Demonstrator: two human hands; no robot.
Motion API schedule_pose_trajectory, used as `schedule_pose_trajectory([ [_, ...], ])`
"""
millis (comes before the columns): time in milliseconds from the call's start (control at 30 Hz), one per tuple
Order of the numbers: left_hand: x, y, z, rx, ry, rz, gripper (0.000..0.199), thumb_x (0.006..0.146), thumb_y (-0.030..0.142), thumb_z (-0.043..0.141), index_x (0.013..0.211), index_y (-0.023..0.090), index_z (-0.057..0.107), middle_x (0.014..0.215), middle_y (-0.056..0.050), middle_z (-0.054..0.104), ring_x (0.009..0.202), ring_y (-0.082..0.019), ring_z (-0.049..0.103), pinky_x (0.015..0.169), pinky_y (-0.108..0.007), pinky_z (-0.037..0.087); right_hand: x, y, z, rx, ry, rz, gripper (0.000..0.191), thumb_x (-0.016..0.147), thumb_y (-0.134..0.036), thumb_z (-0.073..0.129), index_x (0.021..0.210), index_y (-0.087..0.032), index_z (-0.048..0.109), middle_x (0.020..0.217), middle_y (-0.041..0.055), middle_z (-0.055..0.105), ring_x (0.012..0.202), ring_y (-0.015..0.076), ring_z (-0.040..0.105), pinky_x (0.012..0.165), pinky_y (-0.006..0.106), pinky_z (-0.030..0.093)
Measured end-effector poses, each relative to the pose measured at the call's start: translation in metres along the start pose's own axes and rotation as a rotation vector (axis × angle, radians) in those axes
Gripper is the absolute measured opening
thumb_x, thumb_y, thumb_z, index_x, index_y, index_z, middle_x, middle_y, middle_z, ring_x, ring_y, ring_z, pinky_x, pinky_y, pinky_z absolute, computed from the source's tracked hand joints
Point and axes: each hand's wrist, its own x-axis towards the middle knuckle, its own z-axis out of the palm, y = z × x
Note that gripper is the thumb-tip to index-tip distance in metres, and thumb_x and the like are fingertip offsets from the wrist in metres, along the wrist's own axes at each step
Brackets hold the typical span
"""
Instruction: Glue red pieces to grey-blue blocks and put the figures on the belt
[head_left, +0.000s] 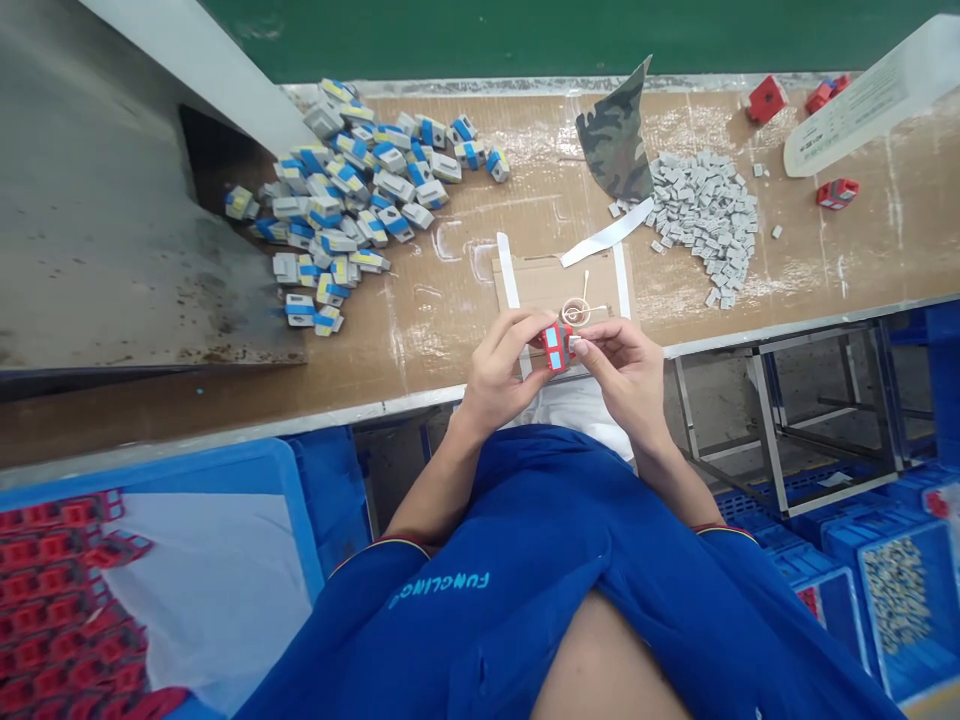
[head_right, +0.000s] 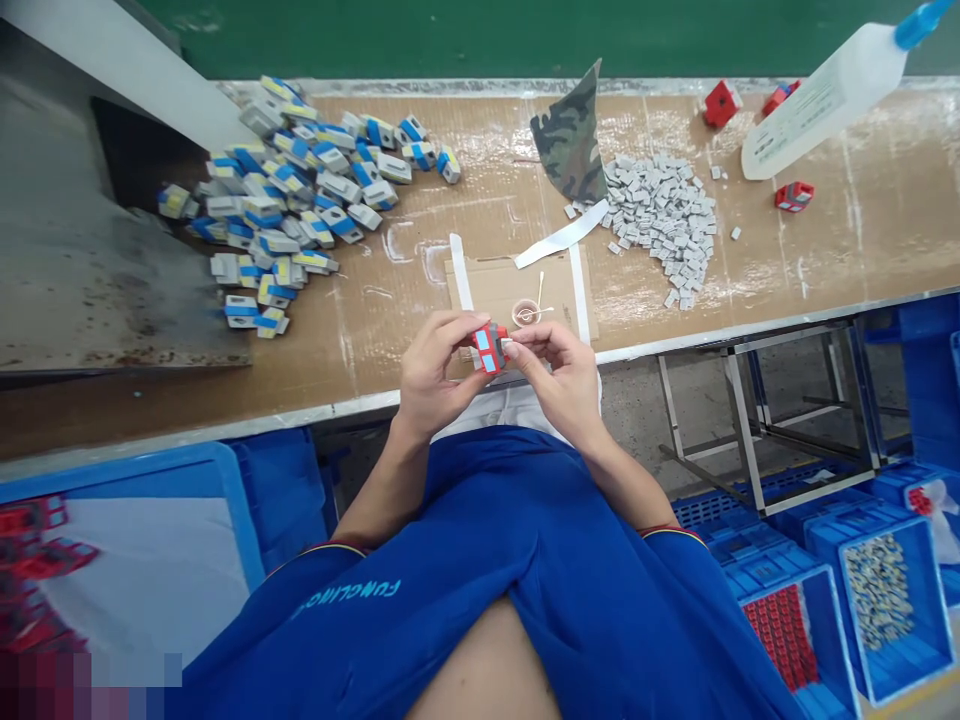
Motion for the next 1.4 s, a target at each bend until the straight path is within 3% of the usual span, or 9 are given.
schedule_pose_trajectory([
  [267,0.0,0.004,0.003,-0.023,0.014,0.008,0.044,0.101,0.032,0.073,0.143,0.025,0.061,0.129,-0.011,0.072,0.115,-0.024,0.073,0.088,-0.036,0.068,-0.004,-0.002,0.002,-0.021,0.03,0.005,0.031,0.088,-0.057,0.087,0.092,-0.027,0.078,0.091,0.0006,0.081,0.08,0.0179,0.074,0.076,0.035,0.062],
  [533,-0.004,0.001,0.006,0.07,0.089,0.045,0.041,0.103,0.036,0.071,0.142,0.025,0.063,0.124,-0.011,0.074,0.116,-0.025,0.076,0.09,-0.039,0.07,-0.009,-0.008,0.006,-0.233,0.066,-0.203,0.015,0.099,-0.04,0.076,0.089,-0.029,0.077,0.076,-0.0017,0.065,0.069,0.0166,0.058,0.064,0.034,0.05],
  [667,-0.002,0.0,0.002,0.12,0.085,0.096,0.041,0.102,0.032,0.07,0.142,0.026,0.064,0.119,-0.01,0.076,0.117,-0.026,0.076,0.095,-0.044,0.07,-0.01,-0.01,0.013,-0.225,0.075,-0.207,0.017,0.1,-0.038,0.075,0.085,-0.03,0.076,0.075,-0.0019,0.064,0.068,0.0165,0.057,0.064,0.035,0.048],
  [833,0.005,-0.002,-0.007,0.098,0.079,0.144,0.041,0.101,0.032,0.072,0.14,0.028,0.066,0.12,-0.011,0.075,0.114,-0.026,0.077,0.088,-0.043,0.071,-0.011,-0.013,0.014,-0.137,0.094,-0.171,0.02,0.098,-0.046,0.078,0.087,-0.029,0.078,0.078,-0.0011,0.066,0.073,0.0171,0.061,0.067,0.035,0.052],
  [1033,0.009,0.001,-0.012,-0.024,0.014,0.046,0.033,0.099,0.033,0.076,0.132,0.031,0.072,0.125,-0.008,0.074,0.107,-0.022,0.077,0.081,-0.036,0.071,0.001,-0.022,-0.006,0.061,-0.156,0.039,0.035,0.084,-0.061,0.089,0.084,-0.028,0.078,0.086,0.0003,0.076,0.082,0.0184,0.071,0.075,0.034,0.062],
  [1167,0.009,0.009,-0.013,-0.17,-0.096,-0.035,0.046,0.104,0.029,0.07,0.149,0.034,0.064,0.127,-0.007,0.076,0.106,-0.02,0.077,0.079,-0.032,0.07,0.007,-0.016,-0.012,0.058,-0.178,0.067,0.041,0.081,-0.063,0.09,0.081,-0.026,0.075,0.081,-0.0005,0.075,0.077,0.0169,0.07,0.073,0.033,0.062],
  [1300,0.003,0.011,-0.015,-0.347,-0.162,-0.147,0.065,0.096,0.043,0.082,0.156,0.034,0.06,0.146,-0.012,0.067,0.111,-0.023,0.078,0.088,-0.036,0.072,0.006,-0.005,-0.012,0.043,-0.202,0.089,0.043,0.082,-0.065,0.089,0.08,-0.024,0.074,0.079,-0.0012,0.074,0.073,0.0157,0.069,0.07,0.031,0.06],
  [1400,-0.003,0.01,-0.018,-0.484,-0.165,-0.25,0.05,0.097,0.048,0.079,0.143,0.031,0.072,0.148,-0.013,0.068,0.11,-0.023,0.08,0.09,-0.035,0.071,0.004,0.0,-0.01,0.029,-0.232,0.071,0.042,0.083,-0.064,0.088,0.081,-0.024,0.075,0.081,-0.0005,0.075,0.075,0.0161,0.069,0.07,0.031,0.057],
])
